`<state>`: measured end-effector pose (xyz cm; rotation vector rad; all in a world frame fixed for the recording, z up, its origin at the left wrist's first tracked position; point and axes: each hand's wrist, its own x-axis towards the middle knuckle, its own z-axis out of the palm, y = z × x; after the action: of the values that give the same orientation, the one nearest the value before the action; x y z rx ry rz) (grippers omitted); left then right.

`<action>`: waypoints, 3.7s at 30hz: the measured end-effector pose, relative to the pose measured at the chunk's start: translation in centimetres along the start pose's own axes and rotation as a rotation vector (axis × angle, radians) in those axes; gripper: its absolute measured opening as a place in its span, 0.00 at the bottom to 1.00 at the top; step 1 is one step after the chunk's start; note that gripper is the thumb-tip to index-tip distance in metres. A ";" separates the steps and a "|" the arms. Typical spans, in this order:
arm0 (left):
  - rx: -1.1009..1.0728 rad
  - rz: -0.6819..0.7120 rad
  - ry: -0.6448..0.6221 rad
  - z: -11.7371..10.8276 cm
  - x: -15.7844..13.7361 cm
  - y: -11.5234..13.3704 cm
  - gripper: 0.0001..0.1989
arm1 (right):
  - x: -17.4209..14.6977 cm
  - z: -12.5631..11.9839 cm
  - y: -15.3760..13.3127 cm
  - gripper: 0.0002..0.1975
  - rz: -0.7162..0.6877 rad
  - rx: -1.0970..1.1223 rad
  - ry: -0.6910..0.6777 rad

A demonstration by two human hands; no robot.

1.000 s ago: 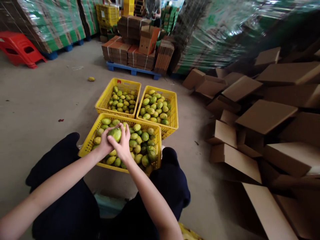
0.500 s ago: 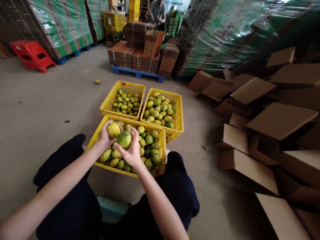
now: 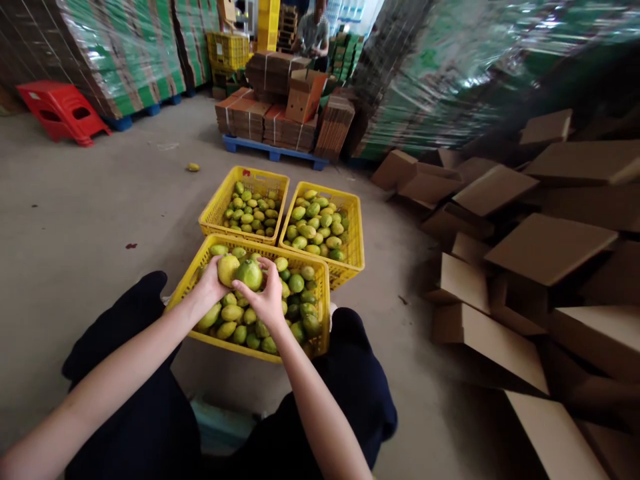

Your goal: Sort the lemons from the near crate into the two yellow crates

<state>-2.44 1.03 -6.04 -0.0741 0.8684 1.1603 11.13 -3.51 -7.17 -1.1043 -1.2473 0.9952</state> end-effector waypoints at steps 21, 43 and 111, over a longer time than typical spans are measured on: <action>0.253 -0.210 -0.063 -2.1 -6.5 -0.4 0.15 | -3.0 -4.4 -4.9 0.12 0.564 0.859 0.090; 0.222 -0.185 -0.251 -1.4 -6.2 0.7 0.12 | -3.6 -3.6 -6.6 0.10 0.717 0.839 0.193; -0.187 0.040 -0.264 1.7 -1.2 -4.2 0.19 | 1.4 -1.3 0.3 0.10 0.533 1.210 0.445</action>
<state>1.80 -0.91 -5.67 -0.0546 0.5294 1.2548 12.51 -2.14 -7.20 -0.5832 0.1343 1.4754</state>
